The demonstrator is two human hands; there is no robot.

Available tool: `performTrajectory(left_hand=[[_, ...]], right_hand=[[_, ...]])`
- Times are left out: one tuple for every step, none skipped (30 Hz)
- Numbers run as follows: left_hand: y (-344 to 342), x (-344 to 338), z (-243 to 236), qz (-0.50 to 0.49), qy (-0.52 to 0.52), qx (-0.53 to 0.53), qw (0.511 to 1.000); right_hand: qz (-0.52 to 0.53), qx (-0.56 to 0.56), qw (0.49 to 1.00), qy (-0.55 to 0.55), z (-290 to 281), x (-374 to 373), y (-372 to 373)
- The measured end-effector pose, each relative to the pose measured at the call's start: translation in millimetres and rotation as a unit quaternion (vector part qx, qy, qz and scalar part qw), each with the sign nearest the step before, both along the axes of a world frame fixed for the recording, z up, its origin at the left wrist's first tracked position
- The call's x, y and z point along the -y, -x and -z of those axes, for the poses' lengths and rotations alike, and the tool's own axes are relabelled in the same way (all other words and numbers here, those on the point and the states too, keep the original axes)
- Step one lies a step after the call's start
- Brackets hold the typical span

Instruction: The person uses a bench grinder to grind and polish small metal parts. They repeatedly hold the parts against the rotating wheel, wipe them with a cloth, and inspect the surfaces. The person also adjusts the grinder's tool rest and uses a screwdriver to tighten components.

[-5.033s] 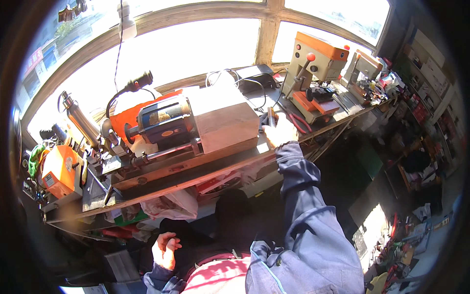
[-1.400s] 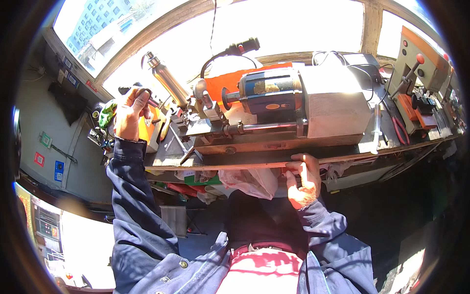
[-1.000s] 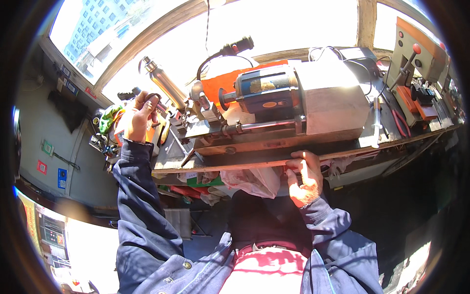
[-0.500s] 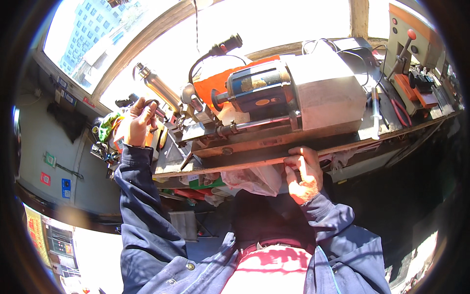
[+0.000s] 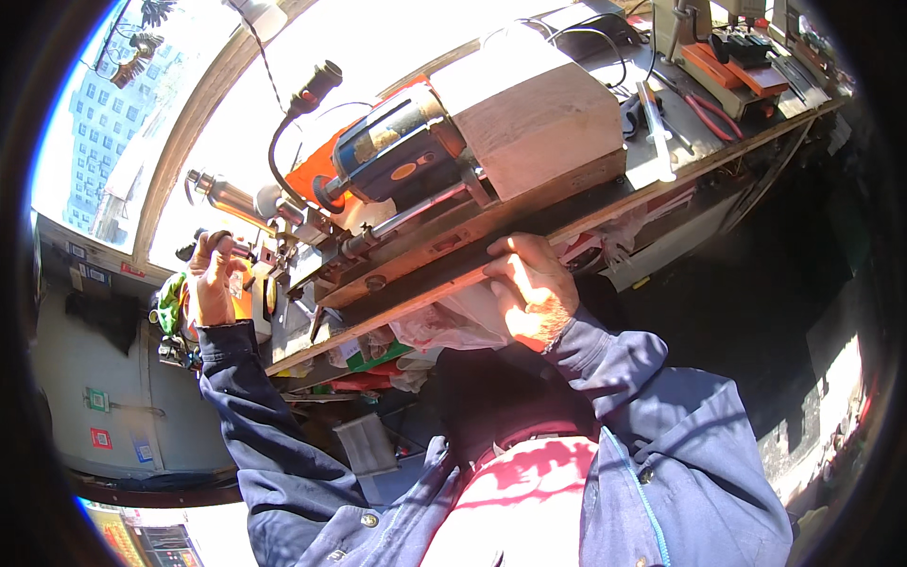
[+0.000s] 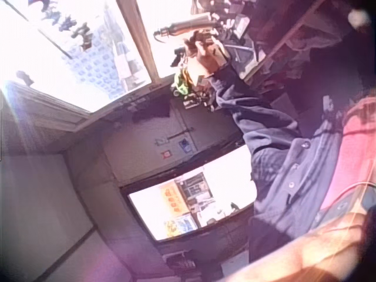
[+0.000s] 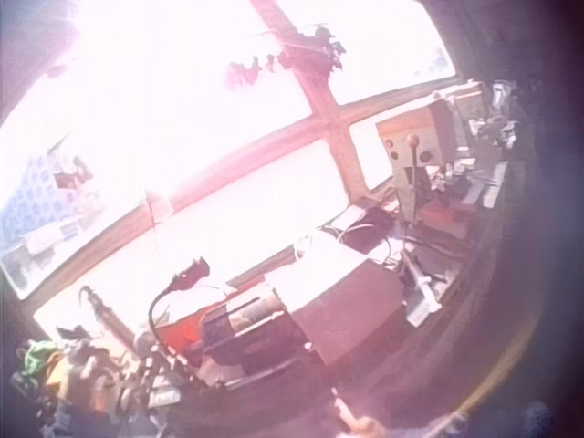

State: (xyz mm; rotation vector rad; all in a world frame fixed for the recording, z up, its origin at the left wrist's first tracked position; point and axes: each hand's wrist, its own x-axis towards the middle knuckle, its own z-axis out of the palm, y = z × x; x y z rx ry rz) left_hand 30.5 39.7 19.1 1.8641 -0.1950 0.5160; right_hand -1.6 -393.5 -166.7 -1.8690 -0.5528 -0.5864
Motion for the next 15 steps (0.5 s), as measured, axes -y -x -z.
performTrajectory(left_hand=[[0.7, -0.1, -0.6, -0.012, 0.007, -0.004, 1.0], [1.2, 0.4, 0.2, -0.029, 0.017, 0.0, 0.999], [1.6, 1.0, 2.5, -0.042, 0.03, 0.003, 0.999], [2.1, 0.7, 3.2, -0.029, 0.029, 0.002, 0.999], [2.1, 1.0, 6.1, -0.011, 0.04, 0.024, 0.999], [2.3, 1.6, 9.4, -0.029, 0.045, 0.019, 0.998], [3.3, 1.7, 11.3, -0.02, 0.062, 0.034, 0.997], [3.0, 2.3, 13.4, -0.032, 0.058, 0.025, 0.998], [3.6, 2.6, 14.8, -0.028, 0.059, 0.024, 0.998], [3.6, 3.2, 16.3, -0.029, 0.066, 0.024, 0.997], [4.6, 3.8, 17.6, -0.036, 0.078, 0.023, 0.996], [4.0, 4.4, 18.6, -0.044, 0.074, 0.028, 0.996], [3.8, 5.2, 19.9, -0.038, 0.075, 0.041, 0.996], [4.6, 5.8, 21.2, -0.053, 0.077, 0.036, 0.995], [4.9, 6.8, 23.5, -0.055, 0.084, 0.04, 0.994]], right_hand=[[0.0, 0.004, 1.0, 0.011, -0.1, 2.1, 0.3], [-0.01, -0.011, 1.0, -0.006, 0.0, -0.4, 1.0], [-0.005, -0.022, 1.0, -0.012, 0.0, -1.5, 1.2], [0.003, 0.006, 1.0, 0.011, 0.0, 0.5, 0.3], [-0.003, -0.001, 1.0, 0.006, 0.1, 1.4, 0.7], [-0.006, -0.007, 1.0, 0.001, 0.2, 1.2, 0.4], [-0.009, -0.006, 1.0, -0.01, 0.2, 0.5, 0.4], [-0.01, 0.001, 1.0, -0.008, 0.1, 1.0, 0.2], [-0.015, -0.009, 1.0, -0.008, 0.4, 0.4, 0.4], [-0.013, -0.013, 1.0, -0.007, 0.5, 0.4, 0.8], [-0.006, -0.01, 1.0, -0.007, 0.9, -0.2, 0.6], [-0.006, -0.007, 1.0, 0.005, 0.8, 1.4, 0.7], [-0.011, -0.011, 1.0, 0.001, 0.8, 1.0, 0.6], [-0.013, -0.014, 1.0, -0.003, 0.6, 0.9, 0.9], [-0.013, -0.013, 1.0, -0.008, 0.1, 0.7, 0.8]])
